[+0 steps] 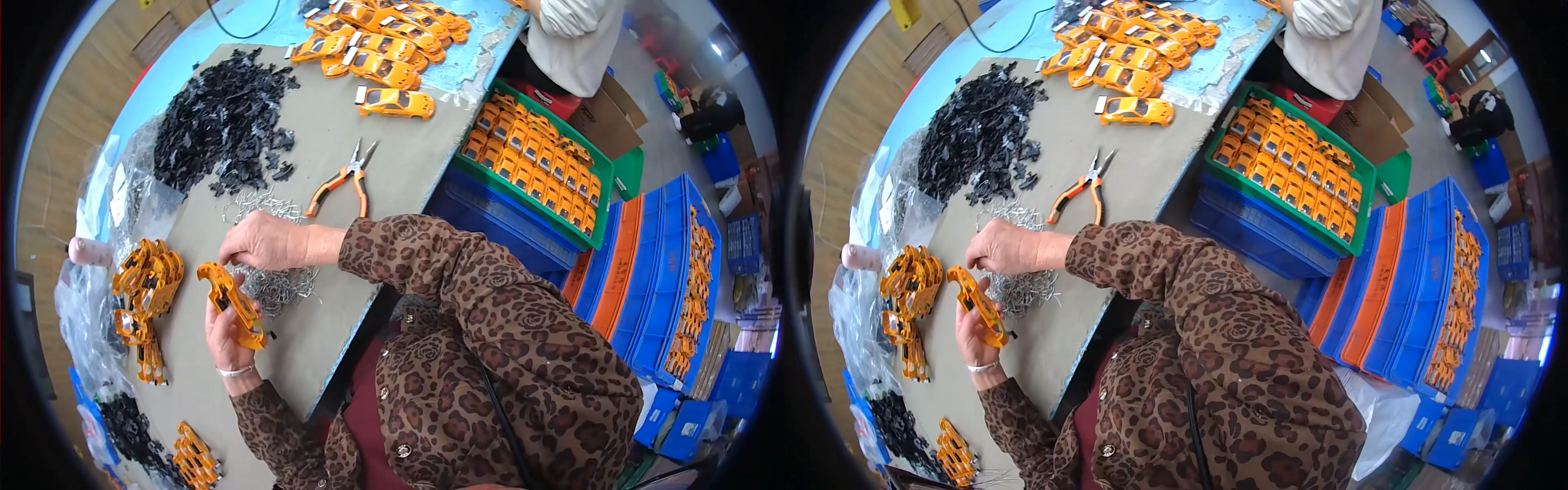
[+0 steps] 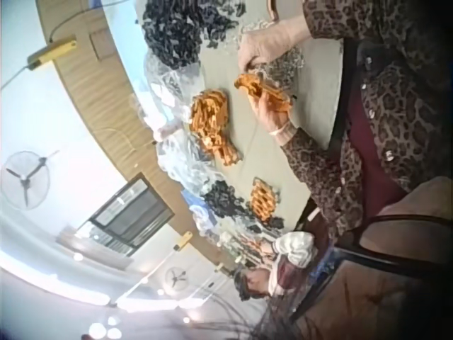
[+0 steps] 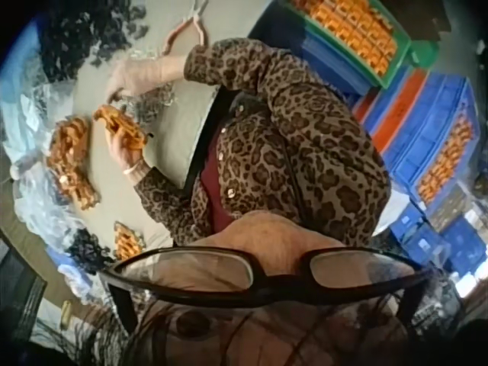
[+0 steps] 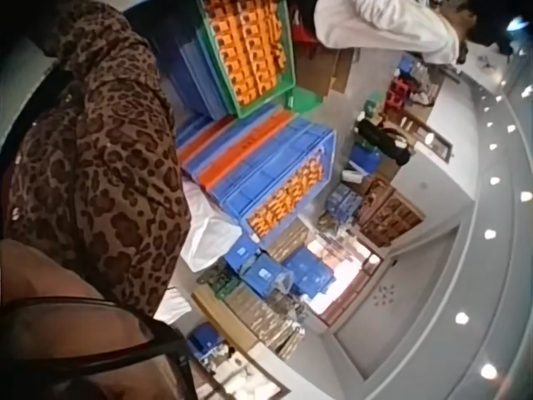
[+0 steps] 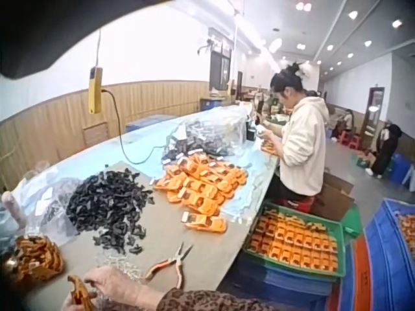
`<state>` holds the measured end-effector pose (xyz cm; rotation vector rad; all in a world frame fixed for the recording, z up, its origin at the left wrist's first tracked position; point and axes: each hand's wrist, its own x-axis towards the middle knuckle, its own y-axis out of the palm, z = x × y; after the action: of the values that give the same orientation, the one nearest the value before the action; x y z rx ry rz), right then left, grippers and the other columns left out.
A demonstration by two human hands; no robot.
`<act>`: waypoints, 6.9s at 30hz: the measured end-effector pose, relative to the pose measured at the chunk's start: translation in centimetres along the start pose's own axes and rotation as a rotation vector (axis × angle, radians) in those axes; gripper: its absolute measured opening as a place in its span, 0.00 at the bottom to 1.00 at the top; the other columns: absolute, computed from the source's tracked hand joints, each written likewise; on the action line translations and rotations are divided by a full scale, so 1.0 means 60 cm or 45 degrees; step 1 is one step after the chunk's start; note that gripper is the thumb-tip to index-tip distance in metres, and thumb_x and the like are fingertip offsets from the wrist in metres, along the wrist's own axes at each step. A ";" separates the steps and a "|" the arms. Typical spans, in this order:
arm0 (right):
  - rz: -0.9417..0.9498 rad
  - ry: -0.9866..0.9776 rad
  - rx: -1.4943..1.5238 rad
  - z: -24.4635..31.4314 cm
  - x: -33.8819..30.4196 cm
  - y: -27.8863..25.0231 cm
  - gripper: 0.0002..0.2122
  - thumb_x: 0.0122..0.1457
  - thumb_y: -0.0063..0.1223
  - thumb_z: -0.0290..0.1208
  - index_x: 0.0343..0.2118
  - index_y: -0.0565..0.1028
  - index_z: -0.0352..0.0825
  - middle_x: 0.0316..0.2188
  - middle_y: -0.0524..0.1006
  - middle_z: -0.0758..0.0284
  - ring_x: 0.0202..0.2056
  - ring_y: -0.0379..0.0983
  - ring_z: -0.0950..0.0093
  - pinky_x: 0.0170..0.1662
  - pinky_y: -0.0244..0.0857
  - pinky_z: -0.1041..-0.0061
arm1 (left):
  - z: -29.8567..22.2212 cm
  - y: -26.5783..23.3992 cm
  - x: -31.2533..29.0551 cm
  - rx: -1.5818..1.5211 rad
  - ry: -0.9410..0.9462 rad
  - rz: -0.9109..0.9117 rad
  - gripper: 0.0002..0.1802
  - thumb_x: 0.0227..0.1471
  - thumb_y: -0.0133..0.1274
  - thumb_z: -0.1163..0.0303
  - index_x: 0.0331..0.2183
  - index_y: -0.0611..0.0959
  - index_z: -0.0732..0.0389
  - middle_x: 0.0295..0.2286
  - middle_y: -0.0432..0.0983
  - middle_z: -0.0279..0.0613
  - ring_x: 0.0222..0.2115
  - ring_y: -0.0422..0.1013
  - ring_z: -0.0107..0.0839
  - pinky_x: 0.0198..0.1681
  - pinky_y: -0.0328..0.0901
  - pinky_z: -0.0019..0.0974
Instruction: The person assembles toy car bodies by picking up car shells, inserting metal pins by hand, securing them using pliers, and placing the assembled car shells on the table.
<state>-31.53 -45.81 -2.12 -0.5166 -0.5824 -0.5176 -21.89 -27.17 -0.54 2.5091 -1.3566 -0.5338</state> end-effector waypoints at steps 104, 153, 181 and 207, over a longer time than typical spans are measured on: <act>0.557 0.405 0.165 0.034 -0.030 -0.218 0.32 0.43 0.60 0.24 0.55 0.64 0.29 0.51 0.68 0.57 0.49 0.69 0.62 0.51 0.65 0.60 | 0.022 -0.079 -0.079 0.352 -0.380 0.104 0.13 0.51 0.46 0.74 0.40 0.76 0.67 0.27 0.76 0.39 0.23 0.74 0.25 0.26 0.72 0.29; 0.020 -0.135 0.737 0.134 -0.039 -0.048 0.30 0.56 0.51 0.54 0.49 0.66 0.29 0.39 0.71 0.54 0.41 0.69 0.62 0.43 0.67 0.62 | 0.036 -0.067 -0.100 0.333 -0.177 -0.145 0.16 0.48 0.51 0.75 0.42 0.77 0.65 0.30 0.74 0.34 0.30 0.70 0.20 0.32 0.67 0.27; 0.463 -0.026 -1.051 0.036 -0.178 -0.166 0.24 0.50 0.57 0.34 0.50 0.69 0.30 0.50 0.70 0.58 0.52 0.63 0.57 0.56 0.52 0.60 | -0.073 -0.284 -0.278 0.539 0.273 -0.986 0.20 0.47 0.49 0.77 0.46 0.76 0.66 0.35 0.76 0.37 0.34 0.72 0.22 0.39 0.68 0.28; 0.289 0.106 -1.051 0.091 -0.135 -0.179 0.22 0.39 0.63 0.39 0.39 0.73 0.38 0.42 0.73 0.63 0.47 0.67 0.60 0.52 0.56 0.58 | -0.254 -0.413 0.074 2.165 0.645 -1.110 0.22 0.49 0.54 0.60 0.46 0.79 0.55 0.46 0.73 0.52 0.44 0.71 0.46 0.48 0.64 0.46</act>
<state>-45.67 -48.23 0.00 -1.3208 -0.2010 -0.5485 5.47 -17.00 3.06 3.8027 -0.2218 1.8449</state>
